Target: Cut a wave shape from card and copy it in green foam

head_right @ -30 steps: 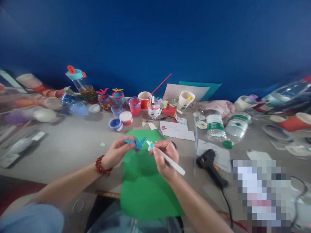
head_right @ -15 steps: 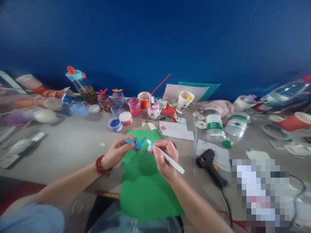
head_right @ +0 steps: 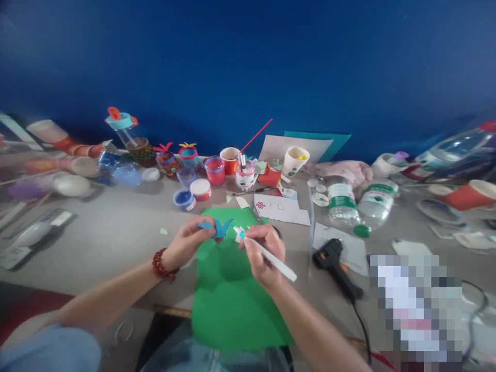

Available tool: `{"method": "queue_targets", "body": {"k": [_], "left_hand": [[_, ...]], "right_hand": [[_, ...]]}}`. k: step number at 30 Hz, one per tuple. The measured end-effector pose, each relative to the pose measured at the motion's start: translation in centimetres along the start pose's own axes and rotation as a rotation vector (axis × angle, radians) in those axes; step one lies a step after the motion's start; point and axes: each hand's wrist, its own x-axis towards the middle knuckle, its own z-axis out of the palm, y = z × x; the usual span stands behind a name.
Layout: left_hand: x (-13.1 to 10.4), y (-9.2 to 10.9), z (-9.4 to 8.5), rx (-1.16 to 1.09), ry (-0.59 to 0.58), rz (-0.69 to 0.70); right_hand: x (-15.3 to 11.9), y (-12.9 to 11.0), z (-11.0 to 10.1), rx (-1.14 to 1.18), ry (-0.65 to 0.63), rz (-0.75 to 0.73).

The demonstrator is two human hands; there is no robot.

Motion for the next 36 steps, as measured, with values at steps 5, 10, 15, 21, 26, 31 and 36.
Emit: {"method": "queue_targets", "body": {"k": [5,10,15,21,26,31,36], "left_hand": [[-0.02,-0.02,0.00,0.003,-0.007,0.003],[-0.07,0.12,0.02,0.022,-0.016,0.015],[-0.07,-0.01,-0.05,0.030,-0.012,0.014],[0.02,-0.02,0.00,0.024,-0.018,0.018],[0.04,-0.07,-0.05,0.026,-0.006,0.015],[-0.04,-0.16,-0.18,0.033,-0.015,0.022],[-0.01,-0.16,-0.20,0.041,-0.025,0.020]], "right_hand": [[0.06,-0.06,0.20,0.035,0.028,0.028],[0.06,-0.17,0.23,0.037,-0.007,0.032],[0.11,-0.28,0.17,0.076,-0.049,0.001],[0.11,-0.26,0.16,0.072,-0.061,-0.010],[0.01,-0.13,0.20,0.078,-0.051,-0.019],[0.02,-0.13,0.19,0.072,-0.071,-0.024],[0.11,-0.21,0.15,0.062,-0.061,-0.032]]}}
